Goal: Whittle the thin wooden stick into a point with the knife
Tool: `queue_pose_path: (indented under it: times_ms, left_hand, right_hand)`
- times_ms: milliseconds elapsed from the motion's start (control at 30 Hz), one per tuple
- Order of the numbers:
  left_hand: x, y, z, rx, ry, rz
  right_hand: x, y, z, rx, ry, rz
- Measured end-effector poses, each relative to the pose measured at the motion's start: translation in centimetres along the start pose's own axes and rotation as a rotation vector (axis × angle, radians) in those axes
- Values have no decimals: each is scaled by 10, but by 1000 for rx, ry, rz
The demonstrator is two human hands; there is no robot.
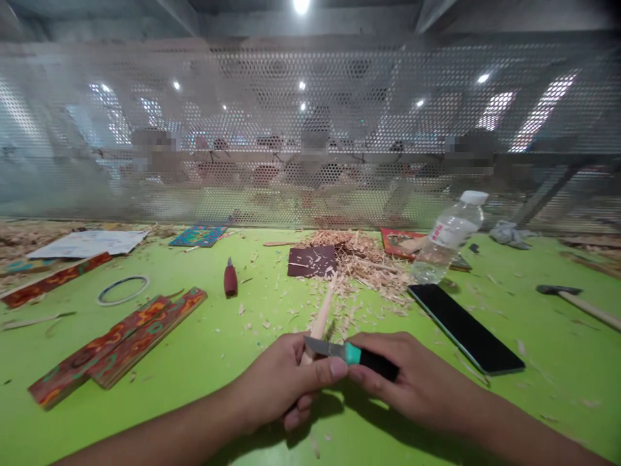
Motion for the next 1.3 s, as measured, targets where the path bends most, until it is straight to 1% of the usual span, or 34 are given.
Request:
queue_pose_path:
  times_ms: [167, 333, 467, 633, 833, 967, 1133, 1300]
  left_hand:
    - [0, 1, 0, 20, -9, 3]
    - [0, 2, -1, 12, 1, 16]
    - [1, 2, -1, 10, 9, 2]
    - [0, 3, -1, 6, 34, -2]
    - [-2, 5, -2, 39, 87, -37]
    - [-5, 5, -4, 35, 124, 34]
    - [-6, 7, -5, 41, 95, 135]
    - [-4, 9, -4, 48, 81, 146]
  right_hand:
    - [-2, 3, -1, -1, -11, 0]
    - [-1, 4, 1, -44, -9, 50]
    - [0, 4, 0, -27, -16, 51]
    - [-4, 4, -1, -46, -6, 73]
    - [-9, 7, -3, -46, -15, 89]
    - [-8, 10, -5, -38, 10, 53]
    - [-10, 12, -6, 9, 46, -38]
    - [-11, 14, -8, 40, 42, -55]
Point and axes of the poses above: each hand's wrist, its own z-axis towards the middle knuckle, its own y-axis out of the palm, x = y × z, the point moved 3 cm from there along z, towards the middle knuckle, and after that the axes turned 10 degrees about y, right-handed, at the moved point
